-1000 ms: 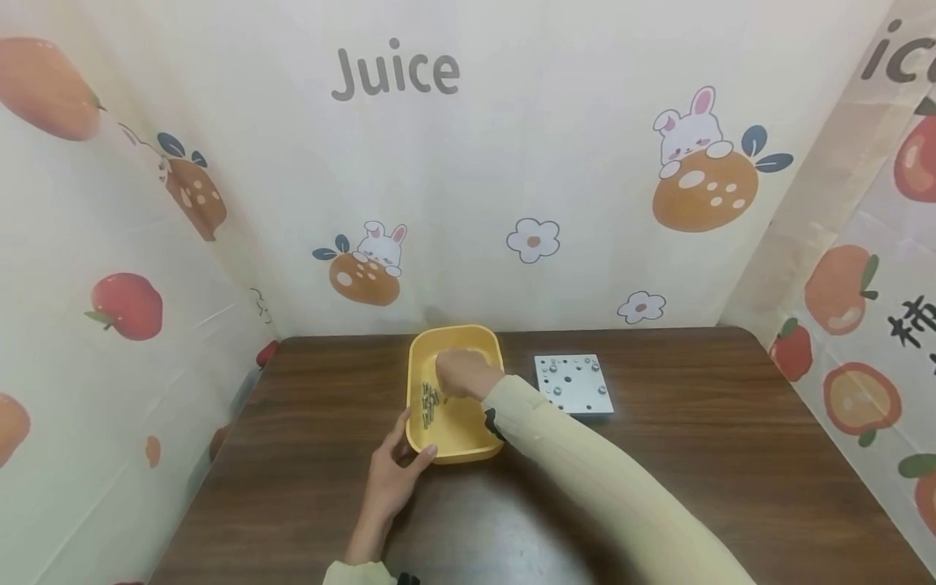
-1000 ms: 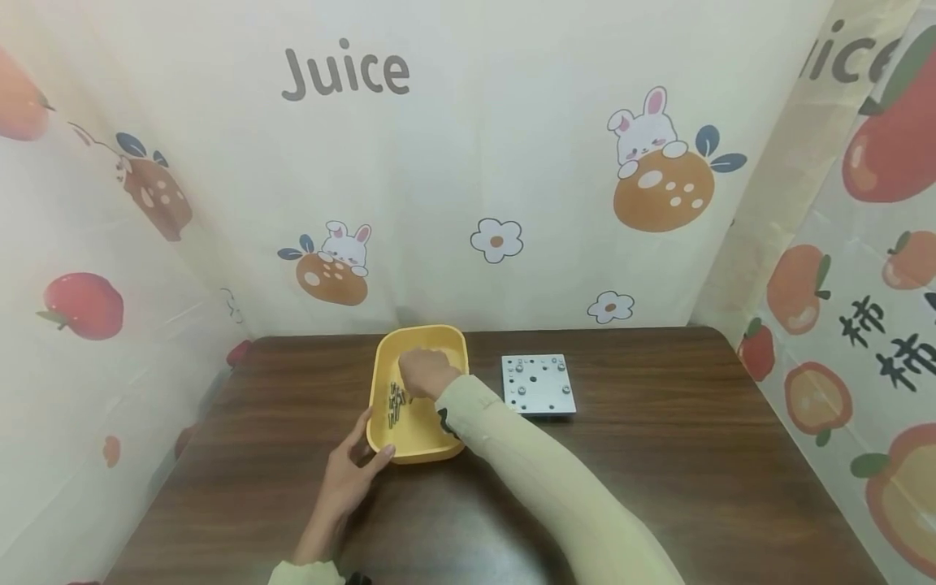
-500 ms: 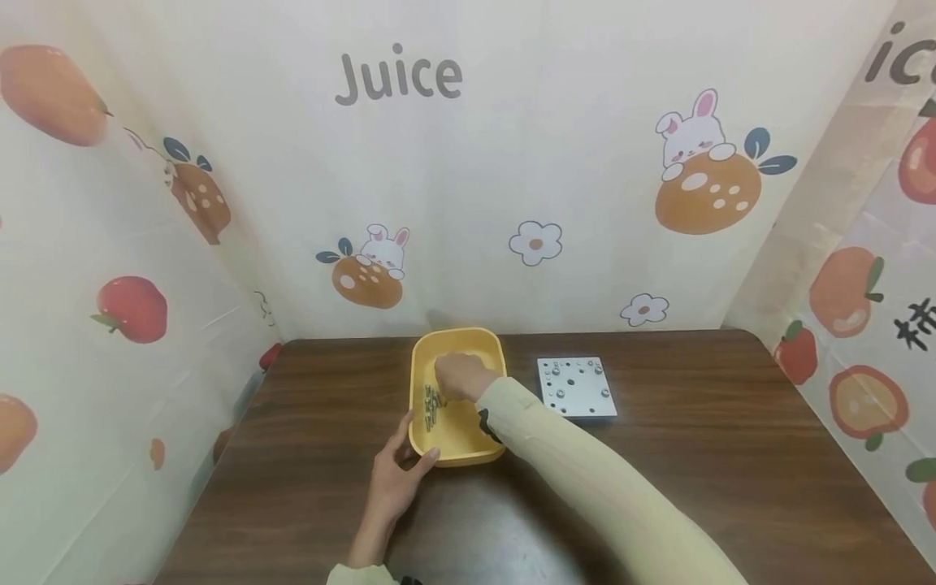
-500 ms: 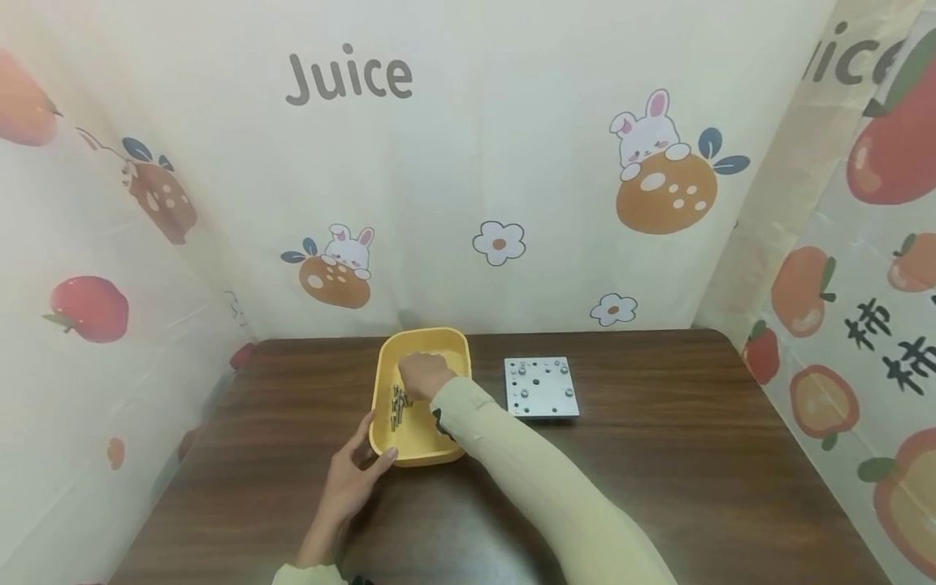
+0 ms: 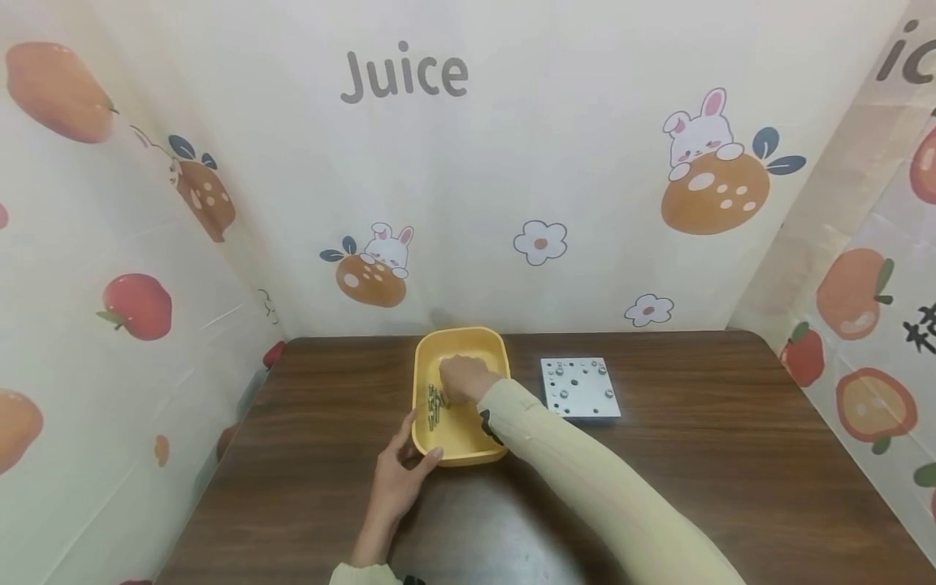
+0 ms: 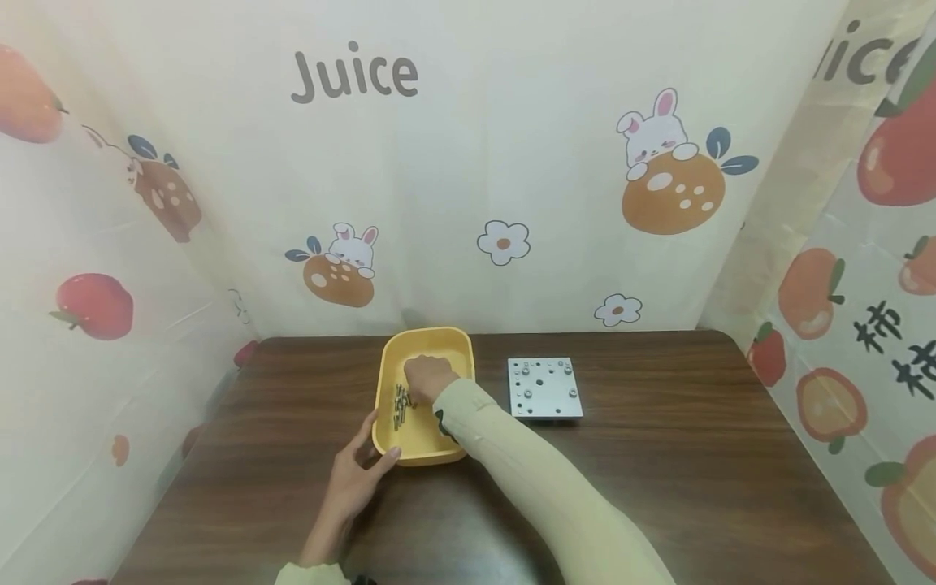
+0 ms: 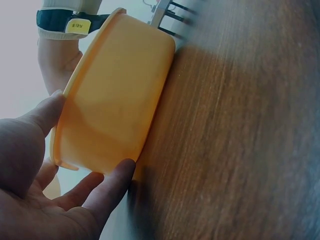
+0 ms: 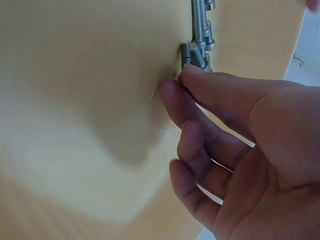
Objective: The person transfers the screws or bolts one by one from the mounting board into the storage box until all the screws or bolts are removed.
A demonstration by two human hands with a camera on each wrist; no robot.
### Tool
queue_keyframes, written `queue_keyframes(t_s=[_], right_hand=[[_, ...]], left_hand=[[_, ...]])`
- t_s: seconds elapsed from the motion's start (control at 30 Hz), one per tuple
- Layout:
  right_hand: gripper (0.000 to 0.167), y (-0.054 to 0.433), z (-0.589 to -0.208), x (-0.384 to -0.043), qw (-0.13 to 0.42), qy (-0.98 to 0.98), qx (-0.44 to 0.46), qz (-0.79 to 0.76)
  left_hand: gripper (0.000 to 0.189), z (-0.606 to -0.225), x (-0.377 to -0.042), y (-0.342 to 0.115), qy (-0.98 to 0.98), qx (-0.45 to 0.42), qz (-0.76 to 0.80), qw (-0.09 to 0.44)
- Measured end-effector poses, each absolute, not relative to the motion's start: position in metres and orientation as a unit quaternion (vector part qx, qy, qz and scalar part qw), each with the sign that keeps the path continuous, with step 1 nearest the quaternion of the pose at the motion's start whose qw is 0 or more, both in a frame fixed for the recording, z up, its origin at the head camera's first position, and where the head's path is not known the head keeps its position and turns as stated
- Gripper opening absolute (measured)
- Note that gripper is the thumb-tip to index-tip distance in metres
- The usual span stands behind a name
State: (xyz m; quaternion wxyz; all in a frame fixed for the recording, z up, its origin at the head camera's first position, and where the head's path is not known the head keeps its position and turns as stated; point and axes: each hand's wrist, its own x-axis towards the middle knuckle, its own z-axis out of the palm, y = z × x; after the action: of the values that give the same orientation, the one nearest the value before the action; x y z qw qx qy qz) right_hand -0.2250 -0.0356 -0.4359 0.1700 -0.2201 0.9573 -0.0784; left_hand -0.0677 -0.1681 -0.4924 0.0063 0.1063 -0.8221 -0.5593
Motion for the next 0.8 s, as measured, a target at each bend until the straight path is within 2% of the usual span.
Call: queue_keyframes(t_s=[0.43,0.7,0.8], right_hand=[[0.024,-0.032,-0.433,-0.219,0.171,0.957,-0.21,-0.107],[0.009,-0.032,-0.422,-0.22,0.143,0.969,-0.193,-0.056],[0.013,-0.028,-0.417,-0.22,0.143,0.969,-0.191,-0.056]], left_hand=[[0.081,-0.493,-0.066,-0.168,-0.822,0.1,-0.56,0.008],[0.08,-0.494,-0.066,-0.169,-0.82,0.092,-0.564,0.012],[0.081,-0.494,-0.067,-0.169,-0.821,0.093,-0.564,0.013]])
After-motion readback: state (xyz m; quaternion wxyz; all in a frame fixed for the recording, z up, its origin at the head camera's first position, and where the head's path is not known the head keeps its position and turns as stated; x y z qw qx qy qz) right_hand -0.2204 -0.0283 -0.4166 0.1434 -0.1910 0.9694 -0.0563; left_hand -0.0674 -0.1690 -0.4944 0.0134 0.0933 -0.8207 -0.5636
